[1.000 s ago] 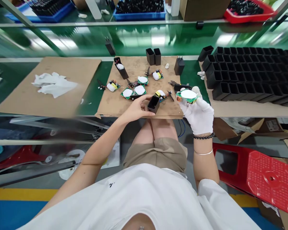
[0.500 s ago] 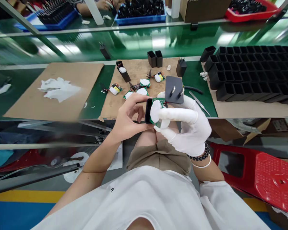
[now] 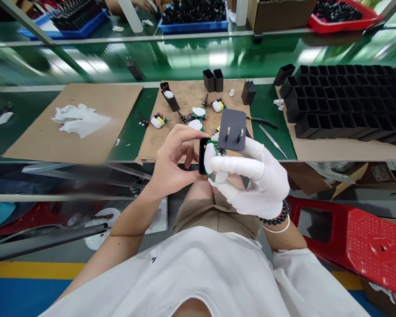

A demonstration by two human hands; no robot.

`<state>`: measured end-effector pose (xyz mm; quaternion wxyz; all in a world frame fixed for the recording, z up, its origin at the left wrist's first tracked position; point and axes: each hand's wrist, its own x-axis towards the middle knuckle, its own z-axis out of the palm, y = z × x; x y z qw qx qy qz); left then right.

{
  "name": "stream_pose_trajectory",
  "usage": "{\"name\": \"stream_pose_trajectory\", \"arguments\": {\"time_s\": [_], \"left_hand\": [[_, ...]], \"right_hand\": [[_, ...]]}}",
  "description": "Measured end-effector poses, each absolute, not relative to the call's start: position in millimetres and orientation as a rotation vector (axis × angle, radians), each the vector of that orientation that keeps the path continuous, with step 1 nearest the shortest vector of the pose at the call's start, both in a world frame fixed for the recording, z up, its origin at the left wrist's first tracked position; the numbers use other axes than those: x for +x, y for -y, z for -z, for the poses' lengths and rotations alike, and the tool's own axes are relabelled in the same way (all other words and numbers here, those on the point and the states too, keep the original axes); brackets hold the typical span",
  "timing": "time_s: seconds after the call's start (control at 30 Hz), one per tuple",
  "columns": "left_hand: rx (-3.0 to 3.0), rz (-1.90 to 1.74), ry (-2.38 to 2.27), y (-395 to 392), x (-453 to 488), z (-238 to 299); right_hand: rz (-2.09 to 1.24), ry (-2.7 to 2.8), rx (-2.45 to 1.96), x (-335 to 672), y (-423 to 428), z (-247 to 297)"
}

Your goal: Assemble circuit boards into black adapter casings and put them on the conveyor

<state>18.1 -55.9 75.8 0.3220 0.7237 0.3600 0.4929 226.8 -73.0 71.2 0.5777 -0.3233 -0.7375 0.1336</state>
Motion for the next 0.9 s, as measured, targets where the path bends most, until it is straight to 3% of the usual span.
{"name": "stream_pose_trajectory", "arguments": {"time_s": [0.9], "left_hand": [[1.921,-1.346,-0.759,43,26,-71]], "right_hand": [[-0.319,1.709,-0.652,231,72,-73]]}}
